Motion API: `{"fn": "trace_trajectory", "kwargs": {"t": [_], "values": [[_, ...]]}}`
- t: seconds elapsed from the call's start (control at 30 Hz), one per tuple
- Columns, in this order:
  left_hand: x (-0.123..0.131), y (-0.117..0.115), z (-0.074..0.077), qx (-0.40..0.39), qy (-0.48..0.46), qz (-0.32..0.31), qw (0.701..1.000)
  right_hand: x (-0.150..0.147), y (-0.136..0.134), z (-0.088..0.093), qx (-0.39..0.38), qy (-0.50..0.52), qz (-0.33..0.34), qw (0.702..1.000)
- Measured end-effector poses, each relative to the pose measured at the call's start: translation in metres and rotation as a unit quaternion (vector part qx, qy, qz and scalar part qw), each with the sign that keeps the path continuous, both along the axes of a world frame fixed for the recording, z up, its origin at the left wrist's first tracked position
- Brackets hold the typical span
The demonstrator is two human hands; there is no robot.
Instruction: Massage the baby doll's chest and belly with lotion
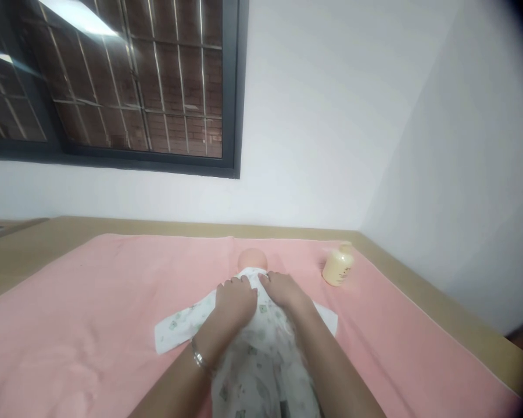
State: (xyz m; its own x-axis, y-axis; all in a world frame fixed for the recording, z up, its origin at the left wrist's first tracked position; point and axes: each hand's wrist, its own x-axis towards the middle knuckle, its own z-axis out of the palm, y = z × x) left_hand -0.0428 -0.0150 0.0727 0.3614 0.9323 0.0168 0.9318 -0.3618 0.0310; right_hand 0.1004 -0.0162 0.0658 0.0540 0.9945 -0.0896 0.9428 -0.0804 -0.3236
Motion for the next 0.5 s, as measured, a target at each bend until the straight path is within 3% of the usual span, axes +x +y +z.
{"fn": "trace_trajectory", "kwargs": {"t": [0.13, 0.3, 0.4, 0.5], "values": [[0.0, 0.006, -0.006, -0.009, -0.039, 0.02, 0.999, -0.003, -0.007, 0.006, 0.004, -0.007, 0.015, 1.0], [-0.005, 0.029, -0.02, -0.038, -0.107, 0.047, 0.992, -0.006, -0.021, 0.014, 0.023, 0.009, 0.111, 0.994], [-0.005, 0.03, -0.021, -0.036, -0.111, 0.051, 0.992, -0.003, -0.016, 0.01, 0.014, 0.025, 0.08, 0.996], [0.001, 0.015, -0.018, 0.019, -0.07, 0.036, 0.997, -0.001, -0.002, 0.0, 0.022, 0.017, 0.014, 1.0]]}}
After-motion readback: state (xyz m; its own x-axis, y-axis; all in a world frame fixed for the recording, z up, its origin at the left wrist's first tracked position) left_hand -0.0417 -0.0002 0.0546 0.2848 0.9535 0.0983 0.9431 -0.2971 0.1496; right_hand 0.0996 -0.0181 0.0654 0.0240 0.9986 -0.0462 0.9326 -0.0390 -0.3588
